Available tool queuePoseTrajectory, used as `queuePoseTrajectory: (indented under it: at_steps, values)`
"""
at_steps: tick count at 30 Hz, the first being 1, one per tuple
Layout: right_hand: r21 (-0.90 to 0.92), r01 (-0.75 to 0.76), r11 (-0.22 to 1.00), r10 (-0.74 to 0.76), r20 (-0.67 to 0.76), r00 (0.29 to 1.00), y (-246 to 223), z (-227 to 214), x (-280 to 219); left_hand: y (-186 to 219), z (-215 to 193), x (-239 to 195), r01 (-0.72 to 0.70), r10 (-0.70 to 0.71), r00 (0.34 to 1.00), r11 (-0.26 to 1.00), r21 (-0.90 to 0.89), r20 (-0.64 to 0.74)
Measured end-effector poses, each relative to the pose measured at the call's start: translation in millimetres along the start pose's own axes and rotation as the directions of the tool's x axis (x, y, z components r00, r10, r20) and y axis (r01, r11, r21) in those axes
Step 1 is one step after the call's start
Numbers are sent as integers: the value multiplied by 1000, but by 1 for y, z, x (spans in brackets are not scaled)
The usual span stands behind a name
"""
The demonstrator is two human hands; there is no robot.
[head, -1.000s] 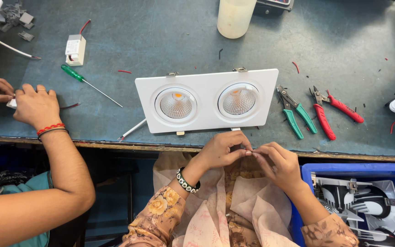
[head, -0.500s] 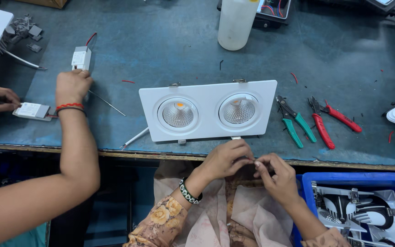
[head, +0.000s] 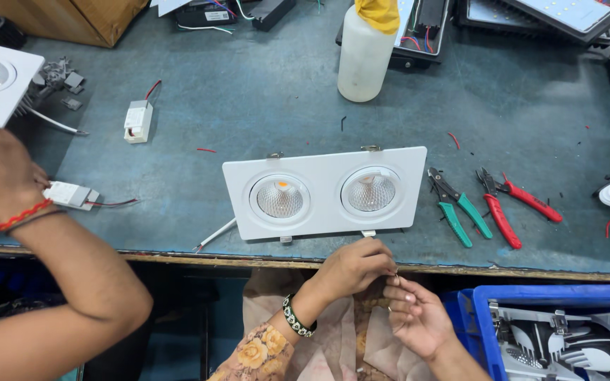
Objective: The person assembles a dual-head LED light fixture by stripping wires, twisting them together, and securing connections. They use wire strippers and pliers to prepare and join the electrical wires to the light unit.
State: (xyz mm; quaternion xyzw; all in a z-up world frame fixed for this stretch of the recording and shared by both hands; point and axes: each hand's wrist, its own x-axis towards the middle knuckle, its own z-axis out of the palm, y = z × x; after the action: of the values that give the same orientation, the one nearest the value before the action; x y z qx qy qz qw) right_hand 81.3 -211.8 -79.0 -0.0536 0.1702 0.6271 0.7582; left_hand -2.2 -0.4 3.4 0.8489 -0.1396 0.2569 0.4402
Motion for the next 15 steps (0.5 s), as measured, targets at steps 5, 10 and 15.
queuePoseTrajectory:
  at_steps: [5, 10, 15]
  values:
    - [-395, 143, 908, -120, 81, 989, 7, 17, -8, 2, -2, 4, 74, -76, 997, 993, -90, -13]
    - [-923, 329, -199, -627, 378, 681, 8, 46, -17, -4, -5, 4, 126, -129, 992, 958, -259, 6]
    - [-616, 184, -766, -455, 722, 522, 13, 75, -13, -5, -7, 6, 179, -173, 984, 953, -243, 47]
